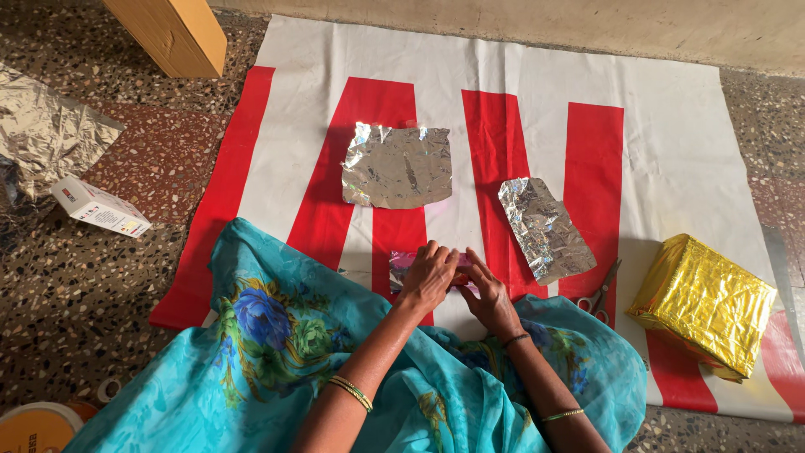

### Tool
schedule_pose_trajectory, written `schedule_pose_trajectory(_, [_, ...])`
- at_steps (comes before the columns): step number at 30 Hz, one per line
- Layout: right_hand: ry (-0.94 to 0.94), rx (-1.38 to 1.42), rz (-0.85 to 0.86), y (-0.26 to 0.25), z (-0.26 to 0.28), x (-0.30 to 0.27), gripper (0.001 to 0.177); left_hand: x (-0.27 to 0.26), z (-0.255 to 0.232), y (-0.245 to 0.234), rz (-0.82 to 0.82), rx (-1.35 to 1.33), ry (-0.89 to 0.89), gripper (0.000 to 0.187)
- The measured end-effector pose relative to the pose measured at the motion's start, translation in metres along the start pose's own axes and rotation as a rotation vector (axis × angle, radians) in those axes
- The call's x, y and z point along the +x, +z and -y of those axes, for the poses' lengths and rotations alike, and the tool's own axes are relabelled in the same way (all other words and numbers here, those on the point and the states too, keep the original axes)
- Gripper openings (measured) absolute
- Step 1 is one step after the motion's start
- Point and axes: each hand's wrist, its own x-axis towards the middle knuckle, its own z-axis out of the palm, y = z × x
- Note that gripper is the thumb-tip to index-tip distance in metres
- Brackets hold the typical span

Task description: The person wraps a small red box using shiny silver and purple wrapping paper. They fold the paper around the box, smooth the edges, and secure the folds by hand. A second person is visible nearby handling similar materials.

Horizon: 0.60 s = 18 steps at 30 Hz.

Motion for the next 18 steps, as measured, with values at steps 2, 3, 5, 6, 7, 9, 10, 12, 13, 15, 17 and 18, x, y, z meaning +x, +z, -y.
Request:
schedule_pose_trajectory(2, [-0.041, 0.044, -0.066, 0.006, -0.003, -0.002, 0.056, 0.001, -0.002, -0.002, 0.036, 0.030, 0.007, 0.073])
schedule_pose_trajectory(3, [-0.059, 0.066, -0.099, 0.009, -0.005, -0.004, 0.065, 0.000, -0.004, -0.003, 0.056, 0.044, 0.011, 0.079])
schedule_pose_trajectory(5, [0.023, 0.084, -0.113, 0.013, -0.008, -0.007, 0.066, 0.002, -0.007, -0.005, 0.084, 0.081, 0.002, 0.084])
schedule_pose_trajectory(6, [0.064, 0.092, -0.120, 0.014, -0.011, -0.009, 0.066, 0.003, -0.008, -0.006, 0.098, 0.099, -0.001, 0.087])
schedule_pose_trajectory(7, [0.102, 0.104, -0.120, 0.015, -0.014, -0.011, 0.068, 0.004, -0.010, -0.007, 0.116, 0.103, -0.006, 0.087])
schedule_pose_trajectory(9, [0.179, 0.129, -0.122, 0.016, -0.023, -0.015, 0.071, 0.006, -0.012, -0.009, 0.153, 0.112, -0.014, 0.087])
schedule_pose_trajectory(10, [0.145, 0.115, -0.169, 0.015, -0.030, -0.017, 0.076, 0.007, -0.014, -0.010, 0.163, 0.114, -0.022, 0.083])
schedule_pose_trajectory(12, [0.079, 0.089, -0.267, 0.011, -0.050, -0.022, 0.086, 0.009, -0.016, -0.011, 0.185, 0.120, -0.032, 0.075])
schedule_pose_trajectory(13, [0.163, 0.043, -0.289, 0.008, -0.062, -0.027, 0.083, 0.010, -0.017, -0.011, 0.182, 0.126, -0.028, 0.072])
schedule_pose_trajectory(15, [0.335, -0.048, -0.328, 0.006, -0.087, -0.039, 0.078, 0.009, -0.017, -0.010, 0.179, 0.138, -0.021, 0.065])
schedule_pose_trajectory(17, [0.450, 0.115, -0.266, 0.011, -0.110, -0.049, 0.074, 0.008, -0.017, -0.010, 0.176, 0.095, -0.036, 0.064])
schedule_pose_trajectory(18, [0.506, 0.198, -0.237, 0.015, -0.120, -0.053, 0.073, 0.007, -0.018, -0.010, 0.175, 0.074, -0.041, 0.063])
